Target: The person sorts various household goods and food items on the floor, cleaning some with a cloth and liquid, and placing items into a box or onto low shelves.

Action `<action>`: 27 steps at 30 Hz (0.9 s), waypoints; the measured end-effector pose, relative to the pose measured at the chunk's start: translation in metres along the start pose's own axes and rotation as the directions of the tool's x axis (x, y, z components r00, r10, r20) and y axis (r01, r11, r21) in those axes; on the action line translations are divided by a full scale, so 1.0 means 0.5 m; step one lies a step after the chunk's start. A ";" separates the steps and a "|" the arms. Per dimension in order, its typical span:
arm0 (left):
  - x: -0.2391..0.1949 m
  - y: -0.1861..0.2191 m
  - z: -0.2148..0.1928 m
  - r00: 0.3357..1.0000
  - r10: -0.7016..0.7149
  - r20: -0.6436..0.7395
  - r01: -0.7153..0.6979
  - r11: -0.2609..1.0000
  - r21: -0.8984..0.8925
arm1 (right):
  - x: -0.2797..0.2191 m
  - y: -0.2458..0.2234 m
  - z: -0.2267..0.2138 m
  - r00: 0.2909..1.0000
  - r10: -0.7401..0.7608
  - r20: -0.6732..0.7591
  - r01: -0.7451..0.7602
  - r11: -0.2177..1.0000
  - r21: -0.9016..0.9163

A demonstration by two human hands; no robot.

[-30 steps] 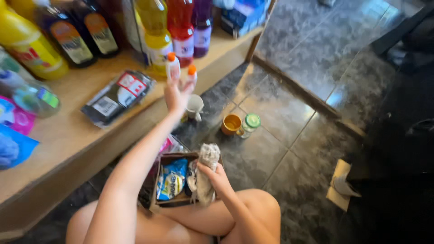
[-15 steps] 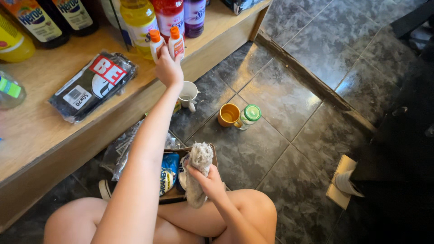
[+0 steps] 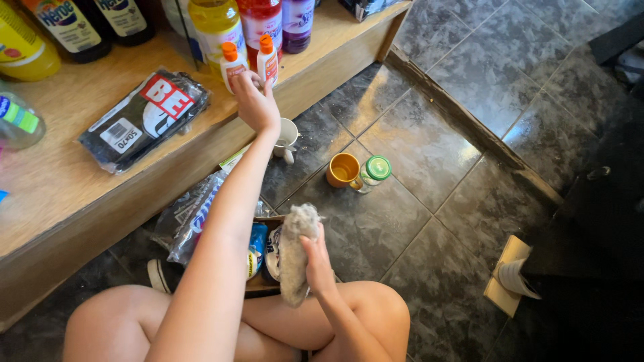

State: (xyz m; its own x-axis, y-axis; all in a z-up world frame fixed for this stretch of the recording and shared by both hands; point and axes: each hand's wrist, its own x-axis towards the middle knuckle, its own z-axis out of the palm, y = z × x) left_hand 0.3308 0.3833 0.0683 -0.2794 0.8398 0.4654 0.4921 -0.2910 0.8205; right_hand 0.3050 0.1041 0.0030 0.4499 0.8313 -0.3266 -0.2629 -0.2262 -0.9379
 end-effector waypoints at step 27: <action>0.022 -0.104 -0.031 0.970 0.167 0.176 -0.165 0.986 -0.028 | 0.113 0.074 -0.083 0.952 0.176 -0.252 0.049 0.723 0.689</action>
State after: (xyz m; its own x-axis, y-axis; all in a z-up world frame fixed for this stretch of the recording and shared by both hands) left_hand 0.2892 0.4005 0.0358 -0.0439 0.8466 0.5304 0.5079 -0.4382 0.7416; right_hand 0.3560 0.1219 -0.0552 0.5970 0.6230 -0.5054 -0.7563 0.2269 -0.6136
